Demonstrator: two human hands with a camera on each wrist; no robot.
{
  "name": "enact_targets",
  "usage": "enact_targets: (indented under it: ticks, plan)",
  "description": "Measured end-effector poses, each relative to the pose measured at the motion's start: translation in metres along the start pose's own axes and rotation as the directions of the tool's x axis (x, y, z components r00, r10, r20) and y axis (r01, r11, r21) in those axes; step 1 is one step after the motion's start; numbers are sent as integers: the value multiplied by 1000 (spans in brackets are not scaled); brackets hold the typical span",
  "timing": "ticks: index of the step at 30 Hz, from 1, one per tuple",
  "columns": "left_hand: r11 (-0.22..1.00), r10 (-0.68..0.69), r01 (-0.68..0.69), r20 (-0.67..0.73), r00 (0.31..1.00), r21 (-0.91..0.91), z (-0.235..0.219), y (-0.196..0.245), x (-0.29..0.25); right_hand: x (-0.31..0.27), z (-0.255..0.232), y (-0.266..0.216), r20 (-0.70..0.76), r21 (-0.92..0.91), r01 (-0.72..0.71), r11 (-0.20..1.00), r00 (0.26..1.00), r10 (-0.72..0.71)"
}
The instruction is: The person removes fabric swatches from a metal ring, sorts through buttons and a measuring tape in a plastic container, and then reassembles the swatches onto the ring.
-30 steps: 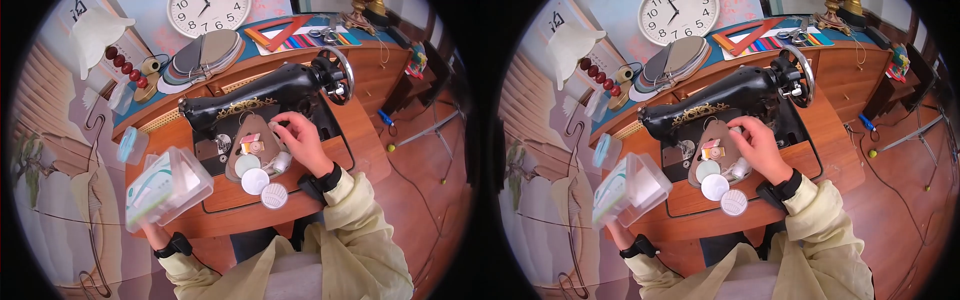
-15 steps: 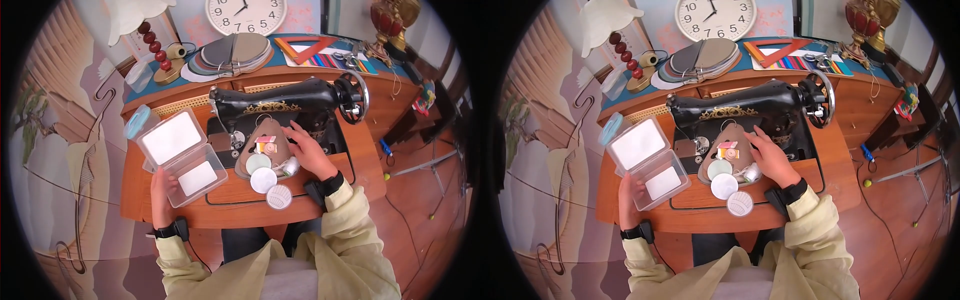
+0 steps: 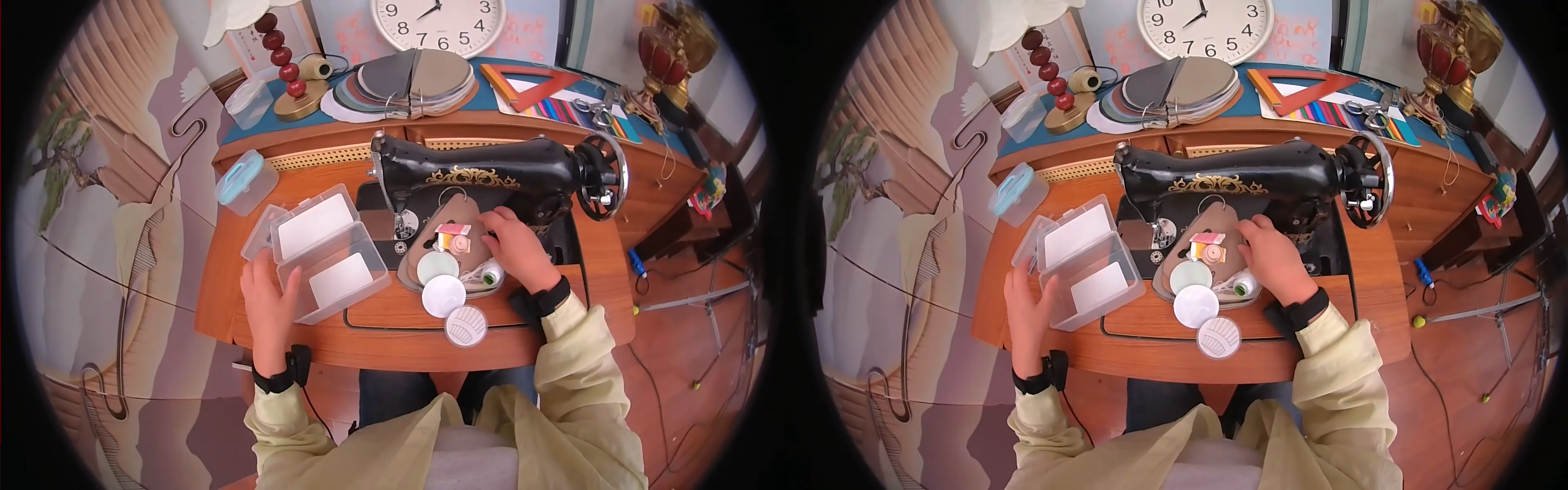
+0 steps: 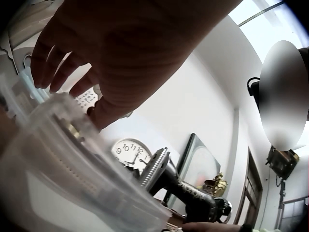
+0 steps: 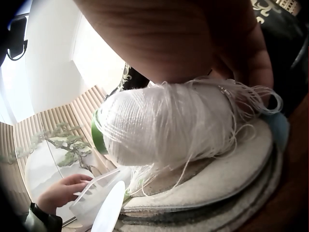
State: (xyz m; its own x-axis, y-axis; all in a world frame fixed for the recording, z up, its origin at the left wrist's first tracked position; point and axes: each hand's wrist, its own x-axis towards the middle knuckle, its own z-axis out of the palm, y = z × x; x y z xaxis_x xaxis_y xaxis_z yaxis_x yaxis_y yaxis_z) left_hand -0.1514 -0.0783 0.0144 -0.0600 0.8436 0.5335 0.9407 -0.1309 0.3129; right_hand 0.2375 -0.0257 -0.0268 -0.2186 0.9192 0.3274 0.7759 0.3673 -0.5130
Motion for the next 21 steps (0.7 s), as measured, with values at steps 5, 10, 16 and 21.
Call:
enact_targets:
  ticks: [5, 10, 16, 21]
  plan:
    - [919, 353, -274, 283, 892, -285, -9, 69, 31, -1, 3, 2, -10, -11, -7, 1000, 1000, 7]
    - [897, 425, -432, 461, 779, -97, 50, 104, 59, -3, 2, 2, -12, 29, -44, 999, 999, 45]
    - [831, 391, -535, 527, 755, 150, 94, 117, 54, -6, 1, 4, -19, 62, -44, 997, 999, 45]
    - [817, 343, -546, 604, 719, 186, 108, 119, 51, -9, 6, 7, -58, 17, -23, 1000, 998, 24]
